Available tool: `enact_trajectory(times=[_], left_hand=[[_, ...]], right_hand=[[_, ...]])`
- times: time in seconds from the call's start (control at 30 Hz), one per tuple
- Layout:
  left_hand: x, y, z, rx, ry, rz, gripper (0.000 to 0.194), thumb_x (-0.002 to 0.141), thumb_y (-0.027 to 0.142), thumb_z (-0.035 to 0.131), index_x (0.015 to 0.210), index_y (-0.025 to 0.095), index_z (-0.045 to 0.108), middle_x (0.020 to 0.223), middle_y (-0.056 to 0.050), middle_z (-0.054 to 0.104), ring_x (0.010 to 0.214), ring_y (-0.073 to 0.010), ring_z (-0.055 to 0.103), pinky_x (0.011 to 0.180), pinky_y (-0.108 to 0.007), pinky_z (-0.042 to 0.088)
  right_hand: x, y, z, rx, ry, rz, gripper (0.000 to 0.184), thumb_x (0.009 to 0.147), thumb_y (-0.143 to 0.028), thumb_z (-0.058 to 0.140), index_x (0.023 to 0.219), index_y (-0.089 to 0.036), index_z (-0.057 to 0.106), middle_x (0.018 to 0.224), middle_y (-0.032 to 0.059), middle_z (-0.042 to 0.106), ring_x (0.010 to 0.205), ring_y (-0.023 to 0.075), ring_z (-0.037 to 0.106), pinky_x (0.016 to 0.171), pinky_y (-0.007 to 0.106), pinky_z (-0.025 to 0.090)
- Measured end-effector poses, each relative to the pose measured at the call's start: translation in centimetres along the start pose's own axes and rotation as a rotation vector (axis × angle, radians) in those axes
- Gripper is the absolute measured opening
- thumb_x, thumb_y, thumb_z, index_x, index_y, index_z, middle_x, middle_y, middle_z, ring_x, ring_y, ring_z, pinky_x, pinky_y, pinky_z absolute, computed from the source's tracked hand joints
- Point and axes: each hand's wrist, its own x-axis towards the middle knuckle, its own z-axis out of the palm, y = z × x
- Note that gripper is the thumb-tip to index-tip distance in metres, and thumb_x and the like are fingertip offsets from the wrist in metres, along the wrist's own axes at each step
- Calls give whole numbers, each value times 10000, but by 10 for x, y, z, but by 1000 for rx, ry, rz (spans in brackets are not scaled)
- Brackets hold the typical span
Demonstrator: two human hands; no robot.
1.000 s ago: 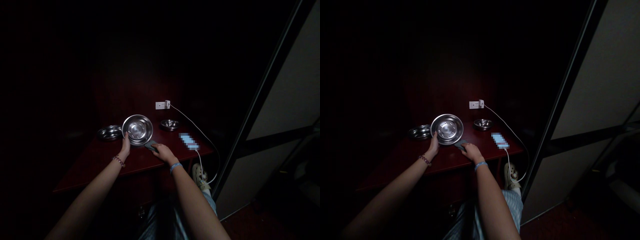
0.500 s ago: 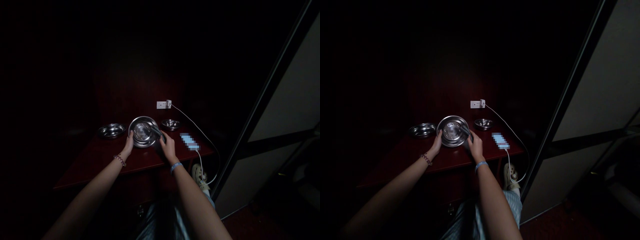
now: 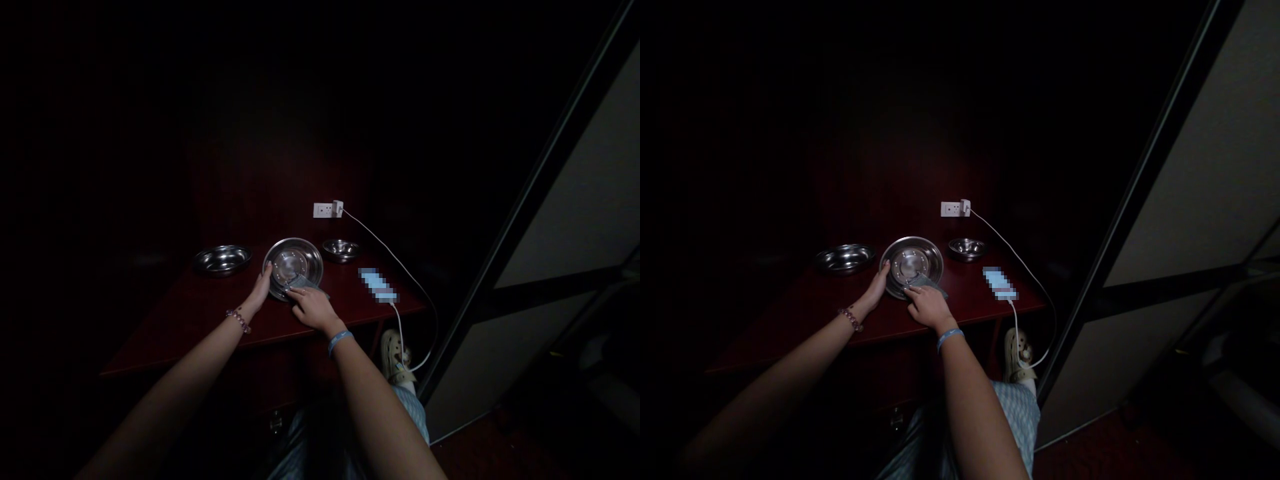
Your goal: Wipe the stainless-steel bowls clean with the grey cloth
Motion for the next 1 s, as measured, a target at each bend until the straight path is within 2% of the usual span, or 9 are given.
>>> enact_trajectory(times=[0.17,0.33,0.43,0.6,0.73,0.87,1.0], left_hand=[[-3,3,0,108,-54,9,355,998,438,581,1160,164,740,1320,-152,751,1433,-285,566,1227,-400,390],[-8,8,2,263,-43,39,409,1012,446,518,1153,133,740,1246,-179,776,1349,-296,638,1179,-395,448],[-8,8,1,272,-38,51,403,980,490,559,1076,149,752,1196,-170,790,1304,-312,665,1139,-388,479],[-7,7,-1,230,-91,90,495,905,605,616,1006,140,751,1081,-165,809,1218,-352,695,1096,-428,506],[-7,4,0,220,-84,73,555,888,648,613,1034,131,751,1107,-173,806,1196,-359,703,1111,-455,492],[-7,-1,3,191,-73,49,502,927,598,589,1087,151,752,1201,-168,790,1299,-340,660,1167,-437,445],[-7,-5,5,135,-95,39,527,953,600,560,1175,158,741,1328,-157,748,1401,-301,592,1216,-398,391]], right_hand=[[-2,4,2,9,27,26,513,1012,-298,521,1491,-131,595,1527,117,614,1424,244,569,1235,369,393],[-3,14,5,-48,32,68,463,1072,-352,456,1476,-196,620,1512,73,632,1444,242,548,1278,426,333],[-4,19,4,-106,69,128,445,1092,-362,418,1448,-224,647,1497,52,647,1474,253,511,1304,482,265],[-3,19,5,-184,147,214,440,1074,-278,436,1465,-212,625,1538,80,609,1543,258,409,1320,523,178],[-1,14,10,-158,134,239,457,1043,-251,479,1471,-165,614,1532,118,611,1525,276,434,1307,508,224],[2,2,19,-62,138,231,449,1039,-288,496,1439,-140,638,1487,136,647,1435,283,547,1265,462,337],[6,-14,26,106,135,246,501,1039,-376,524,1481,-154,602,1531,134,609,1433,277,559,1247,433,386]])
